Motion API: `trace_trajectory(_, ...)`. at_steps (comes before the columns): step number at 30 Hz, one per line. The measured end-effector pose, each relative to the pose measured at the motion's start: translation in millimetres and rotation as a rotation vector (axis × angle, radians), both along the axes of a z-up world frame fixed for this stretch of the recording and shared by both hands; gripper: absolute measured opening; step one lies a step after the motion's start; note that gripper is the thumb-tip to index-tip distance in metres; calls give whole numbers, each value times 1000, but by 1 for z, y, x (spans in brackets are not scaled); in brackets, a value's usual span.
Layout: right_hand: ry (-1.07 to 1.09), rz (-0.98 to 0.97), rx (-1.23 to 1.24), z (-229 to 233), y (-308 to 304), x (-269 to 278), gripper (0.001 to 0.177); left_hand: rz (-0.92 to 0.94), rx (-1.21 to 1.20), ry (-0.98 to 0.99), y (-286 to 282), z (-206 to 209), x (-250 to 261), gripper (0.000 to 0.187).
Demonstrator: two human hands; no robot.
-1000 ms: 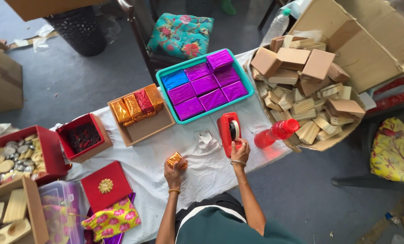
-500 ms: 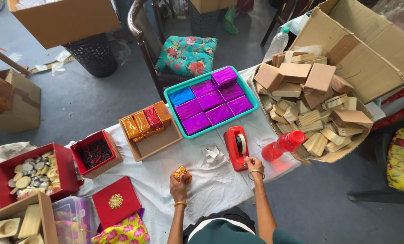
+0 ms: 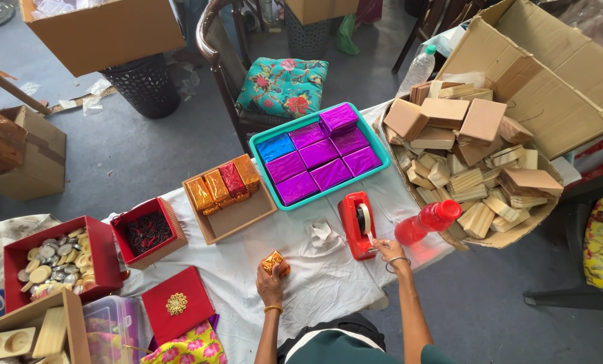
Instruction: The person is wrapping items in foil and colored paper and placing them into wooden and decorative gift boxes.
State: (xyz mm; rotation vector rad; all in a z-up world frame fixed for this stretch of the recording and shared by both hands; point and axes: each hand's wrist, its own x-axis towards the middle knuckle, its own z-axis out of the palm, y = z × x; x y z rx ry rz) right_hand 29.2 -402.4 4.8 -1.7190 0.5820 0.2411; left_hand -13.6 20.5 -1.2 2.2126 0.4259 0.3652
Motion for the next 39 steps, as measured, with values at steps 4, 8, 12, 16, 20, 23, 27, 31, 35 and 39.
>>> trace_trajectory(4, -8, 55, -196, -6, -1, -5, 41, 19, -22, 31, -1, 15, 1, 69)
trace_trajectory(8, 119, 132, -123, -37, -15, -8, 45, 18, -39, 26, 0, 22, 0, 67)
trace_trajectory(12, 153, 214, 7, -31, -26, -9, 40, 25, -46, 25, -1, 18, 1, 67)
trace_trajectory(16, 141, 236, 40, -29, -27, -14, 37, 22, -62, 33, -1, 17, 3, 69)
trace_trajectory(20, 96, 277, -70, -32, -25, -17, 39, 33, -21, 13, 0, 5, 3, 71)
trace_trajectory(23, 0, 308, -139, -28, -20, -19, 42, 31, -36, 24, 0, 10, 2, 72)
trace_trajectory(27, -65, 302, -287, 1, -1, -24, 45, 38, -40, 7, 0, 9, 2, 70)
trace_trajectory(31, -1, 265, -375, -1, 1, -27, 45, 27, -39, -19, -1, 13, 1, 68)
trace_trajectory(35, -40, 265, -511, 1, 5, -30, 40, 21, -25, 5, -1, 15, 2, 67)
trace_trajectory(39, -91, 392, -670, -53, -4, -34, 30, 19, -32, -25, -1, 17, 2, 65)
